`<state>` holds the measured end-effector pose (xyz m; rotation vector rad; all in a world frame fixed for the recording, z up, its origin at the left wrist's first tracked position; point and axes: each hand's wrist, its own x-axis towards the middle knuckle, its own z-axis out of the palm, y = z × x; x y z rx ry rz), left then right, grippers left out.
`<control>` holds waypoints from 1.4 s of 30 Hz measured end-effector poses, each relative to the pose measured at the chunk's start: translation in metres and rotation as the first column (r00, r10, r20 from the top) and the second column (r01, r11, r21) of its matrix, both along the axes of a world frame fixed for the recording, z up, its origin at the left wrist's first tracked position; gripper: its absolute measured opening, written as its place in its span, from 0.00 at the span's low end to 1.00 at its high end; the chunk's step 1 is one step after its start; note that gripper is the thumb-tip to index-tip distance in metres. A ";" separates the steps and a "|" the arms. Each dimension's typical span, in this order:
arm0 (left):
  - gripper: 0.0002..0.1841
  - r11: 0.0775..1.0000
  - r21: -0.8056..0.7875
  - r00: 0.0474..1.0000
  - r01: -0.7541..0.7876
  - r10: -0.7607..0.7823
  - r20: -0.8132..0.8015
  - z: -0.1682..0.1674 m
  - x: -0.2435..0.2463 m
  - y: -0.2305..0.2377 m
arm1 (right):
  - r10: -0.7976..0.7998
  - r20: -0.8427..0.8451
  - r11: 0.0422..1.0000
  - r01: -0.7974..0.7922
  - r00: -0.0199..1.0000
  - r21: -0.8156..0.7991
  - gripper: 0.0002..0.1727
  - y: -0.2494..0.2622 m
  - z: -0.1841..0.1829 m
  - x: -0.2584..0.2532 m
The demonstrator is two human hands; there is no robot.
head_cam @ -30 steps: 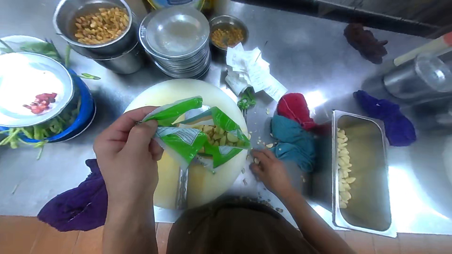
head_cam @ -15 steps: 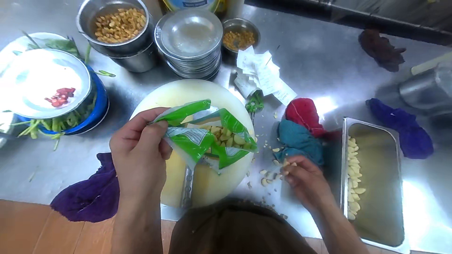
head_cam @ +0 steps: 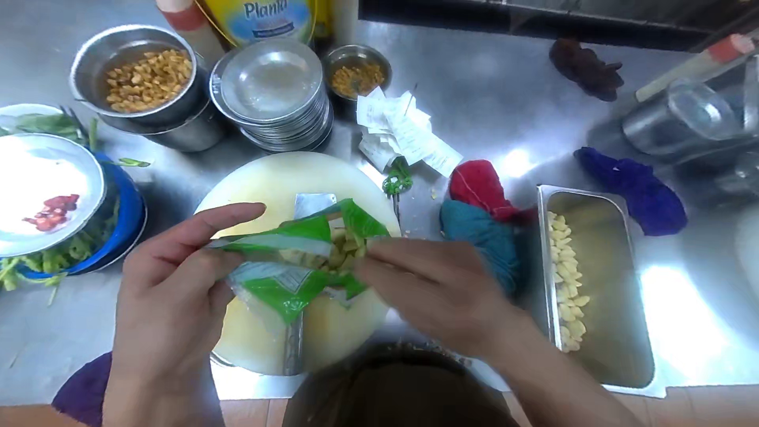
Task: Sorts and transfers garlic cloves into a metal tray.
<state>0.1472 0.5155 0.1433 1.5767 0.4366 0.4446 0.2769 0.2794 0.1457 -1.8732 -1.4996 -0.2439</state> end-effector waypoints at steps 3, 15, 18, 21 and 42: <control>0.24 0.993 -0.064 0.995 -0.094 0.094 -0.015 -0.004 -0.002 0.001 | -0.335 -0.101 0.942 0.335 0.937 -0.019 0.07 -0.078 -0.033 0.028; 0.21 0.939 -0.244 0.970 -0.243 0.230 -0.078 -0.014 -0.011 0.006 | -0.685 -0.039 0.363 0.295 0.728 -0.884 0.14 -0.077 -0.140 0.044; 0.21 0.921 -0.269 0.959 -0.283 0.270 -0.085 -0.015 -0.016 0.001 | -0.685 -0.120 0.465 0.304 0.719 -0.831 0.10 -0.084 -0.137 0.053; 0.21 0.900 -0.287 0.945 -0.328 0.312 -0.102 -0.016 -0.021 -0.005 | -0.669 -0.607 0.743 0.384 0.428 -0.549 0.07 -0.113 -0.138 0.053; 0.18 0.911 -0.292 0.955 -0.292 0.296 -0.033 -0.019 -0.010 -0.015 | -0.770 -0.317 0.548 0.320 0.554 -0.773 0.06 -0.120 -0.142 0.014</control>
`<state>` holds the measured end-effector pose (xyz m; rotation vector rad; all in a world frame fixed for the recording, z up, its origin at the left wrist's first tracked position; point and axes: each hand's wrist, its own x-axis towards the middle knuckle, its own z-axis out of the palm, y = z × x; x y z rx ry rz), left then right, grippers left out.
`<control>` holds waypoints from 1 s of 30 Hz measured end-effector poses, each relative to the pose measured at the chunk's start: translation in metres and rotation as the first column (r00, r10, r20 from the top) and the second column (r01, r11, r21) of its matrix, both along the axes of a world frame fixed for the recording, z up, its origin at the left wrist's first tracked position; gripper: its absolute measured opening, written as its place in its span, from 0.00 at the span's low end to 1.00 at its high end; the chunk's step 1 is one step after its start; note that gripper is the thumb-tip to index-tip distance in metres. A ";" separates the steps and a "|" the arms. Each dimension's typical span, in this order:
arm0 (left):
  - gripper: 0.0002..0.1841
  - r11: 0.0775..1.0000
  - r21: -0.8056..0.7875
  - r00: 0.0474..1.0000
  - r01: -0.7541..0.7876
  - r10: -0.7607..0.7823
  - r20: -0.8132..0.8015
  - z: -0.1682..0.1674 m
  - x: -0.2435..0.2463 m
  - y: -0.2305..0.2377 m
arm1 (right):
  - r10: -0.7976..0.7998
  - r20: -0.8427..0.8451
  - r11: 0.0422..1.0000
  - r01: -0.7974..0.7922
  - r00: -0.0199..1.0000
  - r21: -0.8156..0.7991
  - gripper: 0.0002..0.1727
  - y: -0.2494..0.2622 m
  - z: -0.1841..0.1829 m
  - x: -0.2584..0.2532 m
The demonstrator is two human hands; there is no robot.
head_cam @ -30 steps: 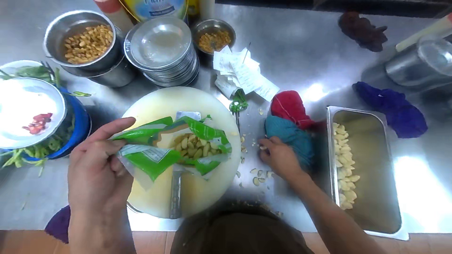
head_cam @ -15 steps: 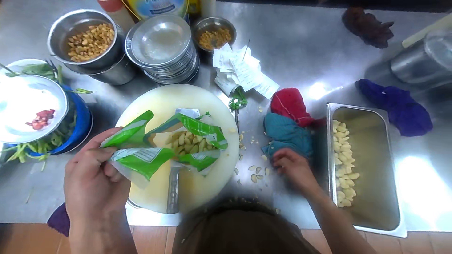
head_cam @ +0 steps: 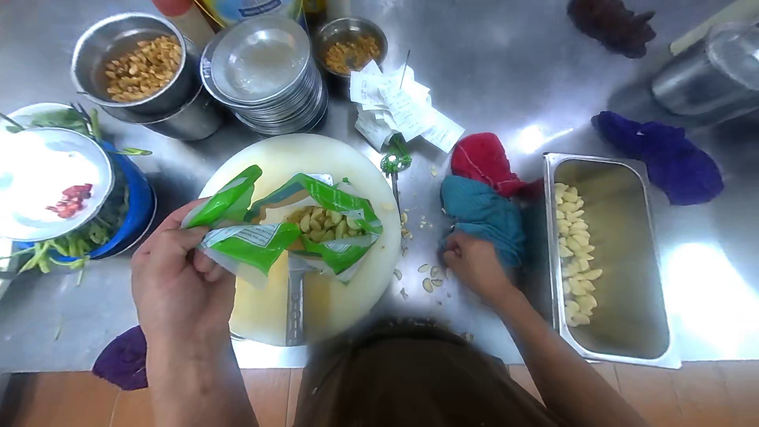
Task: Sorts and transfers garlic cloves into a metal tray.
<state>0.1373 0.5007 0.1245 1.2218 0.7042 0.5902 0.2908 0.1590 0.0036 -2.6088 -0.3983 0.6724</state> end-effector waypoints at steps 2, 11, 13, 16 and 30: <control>0.18 1.000 -0.010 1.000 -0.022 0.022 0.003 0.001 -0.003 0.001 | -0.174 -0.215 0.938 0.228 0.961 0.262 0.08 -0.017 0.004 -0.001; 0.17 0.998 -0.055 0.999 -0.030 0.032 0.029 -0.011 -0.008 0.007 | -0.140 0.024 0.975 0.134 0.990 0.176 0.17 -0.037 -0.009 -0.054; 0.17 0.998 -0.058 0.999 -0.033 0.035 0.036 -0.010 -0.006 0.006 | -0.129 -0.037 0.987 0.132 0.991 0.094 0.31 -0.026 -0.008 -0.061; 0.17 0.998 -0.055 0.999 -0.032 0.034 0.038 -0.009 -0.005 0.006 | -0.125 -0.078 0.992 0.122 0.989 -0.041 0.43 -0.005 -0.008 -0.063; 0.17 0.995 -0.093 0.998 -0.047 0.051 0.046 -0.019 -0.002 0.004 | 0.456 0.568 0.874 -0.465 0.685 -0.141 0.09 0.010 -0.061 -0.066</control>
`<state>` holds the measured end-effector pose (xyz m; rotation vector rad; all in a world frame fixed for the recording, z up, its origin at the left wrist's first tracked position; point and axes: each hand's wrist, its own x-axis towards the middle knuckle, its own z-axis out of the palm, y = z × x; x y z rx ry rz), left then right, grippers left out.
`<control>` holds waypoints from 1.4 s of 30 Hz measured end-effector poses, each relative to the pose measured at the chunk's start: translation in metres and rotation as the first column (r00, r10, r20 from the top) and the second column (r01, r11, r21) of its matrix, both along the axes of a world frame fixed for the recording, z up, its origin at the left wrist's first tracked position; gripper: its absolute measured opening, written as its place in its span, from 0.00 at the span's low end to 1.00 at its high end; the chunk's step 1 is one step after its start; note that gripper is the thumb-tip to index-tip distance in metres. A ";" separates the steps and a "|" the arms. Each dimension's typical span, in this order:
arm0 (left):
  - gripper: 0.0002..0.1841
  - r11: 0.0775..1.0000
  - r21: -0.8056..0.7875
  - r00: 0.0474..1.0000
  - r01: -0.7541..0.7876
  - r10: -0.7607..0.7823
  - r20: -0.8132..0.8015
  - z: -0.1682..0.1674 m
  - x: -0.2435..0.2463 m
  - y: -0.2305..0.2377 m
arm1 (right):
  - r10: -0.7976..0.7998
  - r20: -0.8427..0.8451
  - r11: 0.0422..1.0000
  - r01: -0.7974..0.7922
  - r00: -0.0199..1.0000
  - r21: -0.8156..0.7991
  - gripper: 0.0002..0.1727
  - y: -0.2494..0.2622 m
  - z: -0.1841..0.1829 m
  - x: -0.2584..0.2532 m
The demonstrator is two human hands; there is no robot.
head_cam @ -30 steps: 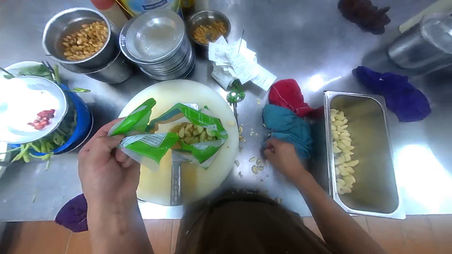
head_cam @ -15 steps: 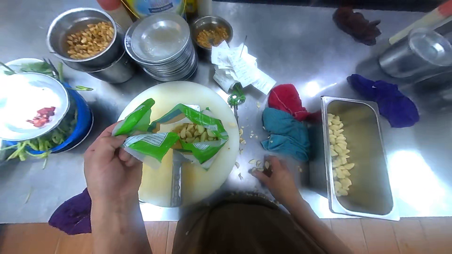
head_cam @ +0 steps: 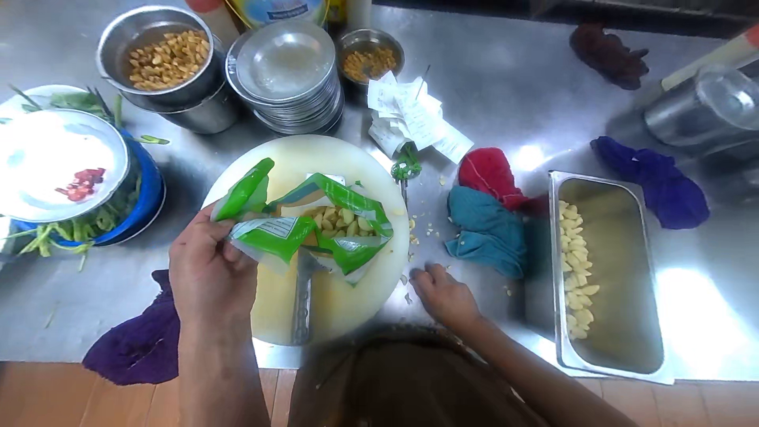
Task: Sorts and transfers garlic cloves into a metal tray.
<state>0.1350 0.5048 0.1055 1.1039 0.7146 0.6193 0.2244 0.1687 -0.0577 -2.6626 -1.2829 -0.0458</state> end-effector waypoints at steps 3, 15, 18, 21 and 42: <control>0.17 1.000 -0.012 1.000 0.013 -0.013 0.005 -0.001 0.002 0.002 | 0.040 -0.003 0.999 -0.040 0.999 0.025 0.09 0.007 0.004 0.021; 0.15 0.998 -0.037 0.999 -0.043 0.044 0.032 0.004 -0.001 0.004 | -0.257 -0.409 0.837 0.414 0.875 0.359 0.11 0.007 0.017 0.028; 0.16 1.000 -0.029 0.999 -0.005 0.006 0.053 0.006 -0.005 0.003 | -0.098 -0.935 0.378 0.882 0.341 0.282 0.07 0.015 0.055 0.038; 0.19 0.993 0.016 0.992 0.119 -0.119 0.037 0.009 -0.012 0.007 | 0.228 -0.970 0.337 0.928 0.081 0.156 0.17 0.032 0.116 0.048; 0.18 0.998 0.023 0.997 0.066 -0.066 0.025 0.011 -0.012 0.000 | -0.020 -0.421 0.941 0.160 0.907 0.300 0.06 0.037 0.149 0.059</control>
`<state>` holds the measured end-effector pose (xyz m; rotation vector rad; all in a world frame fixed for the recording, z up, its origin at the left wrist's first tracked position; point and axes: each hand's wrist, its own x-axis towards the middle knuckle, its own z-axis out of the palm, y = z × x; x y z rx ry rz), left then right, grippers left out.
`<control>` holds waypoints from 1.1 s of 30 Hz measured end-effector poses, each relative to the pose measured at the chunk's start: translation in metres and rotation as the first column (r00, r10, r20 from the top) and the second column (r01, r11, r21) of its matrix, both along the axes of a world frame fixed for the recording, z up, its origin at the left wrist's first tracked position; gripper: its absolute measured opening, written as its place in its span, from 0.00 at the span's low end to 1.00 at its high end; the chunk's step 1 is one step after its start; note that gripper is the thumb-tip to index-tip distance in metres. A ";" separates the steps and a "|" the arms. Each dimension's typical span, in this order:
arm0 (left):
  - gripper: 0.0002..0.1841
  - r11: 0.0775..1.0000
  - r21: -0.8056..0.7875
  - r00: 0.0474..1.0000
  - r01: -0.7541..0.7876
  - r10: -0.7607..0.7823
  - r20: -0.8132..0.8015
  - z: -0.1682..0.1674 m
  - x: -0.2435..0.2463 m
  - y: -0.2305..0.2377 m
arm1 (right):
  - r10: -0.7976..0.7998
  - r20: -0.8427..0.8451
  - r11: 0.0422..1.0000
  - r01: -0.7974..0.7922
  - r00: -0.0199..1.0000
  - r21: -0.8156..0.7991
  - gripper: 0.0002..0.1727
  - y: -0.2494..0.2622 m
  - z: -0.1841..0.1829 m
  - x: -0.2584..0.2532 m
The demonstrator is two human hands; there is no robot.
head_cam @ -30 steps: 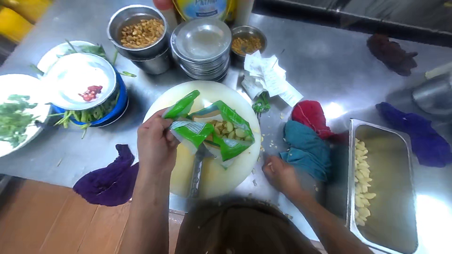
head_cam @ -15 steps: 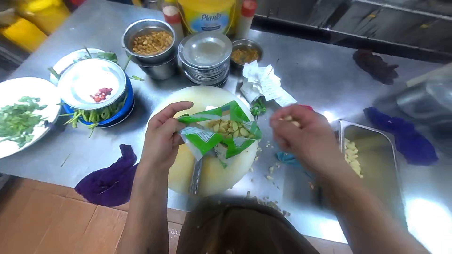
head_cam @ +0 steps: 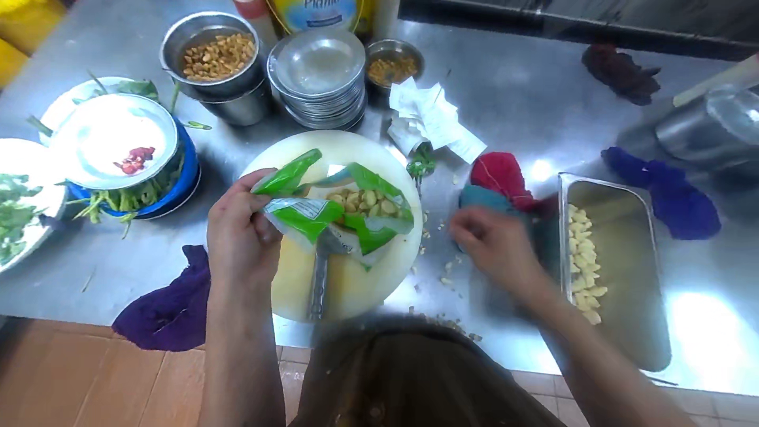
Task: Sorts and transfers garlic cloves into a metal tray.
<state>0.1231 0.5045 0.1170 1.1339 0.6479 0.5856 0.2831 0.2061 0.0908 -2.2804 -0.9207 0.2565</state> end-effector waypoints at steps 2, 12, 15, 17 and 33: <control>0.18 0.999 -0.020 0.999 -0.035 0.034 -0.009 -0.003 0.002 0.001 | -0.062 -0.114 0.986 0.044 0.991 -0.160 0.07 -0.039 -0.040 -0.008; 0.17 1.000 -0.018 1.000 -0.021 0.021 0.021 -0.002 0.010 -0.005 | -0.239 -0.219 0.798 0.062 0.946 -0.600 0.21 -0.022 -0.085 -0.053; 0.17 0.999 -0.028 0.999 -0.031 0.031 0.008 -0.003 0.010 -0.007 | -0.198 -0.208 0.752 0.013 0.958 -0.659 0.16 -0.008 -0.084 -0.052; 0.16 0.999 -0.039 0.999 -0.036 0.037 0.016 -0.007 0.008 -0.007 | -0.198 -0.212 0.720 -0.005 0.957 -0.694 0.16 -0.001 -0.083 -0.046; 0.16 1.000 0.005 1.000 -0.025 0.025 -0.013 0.000 0.008 -0.007 | -0.033 -0.330 0.926 -0.096 0.943 -0.366 0.10 0.019 -0.094 -0.056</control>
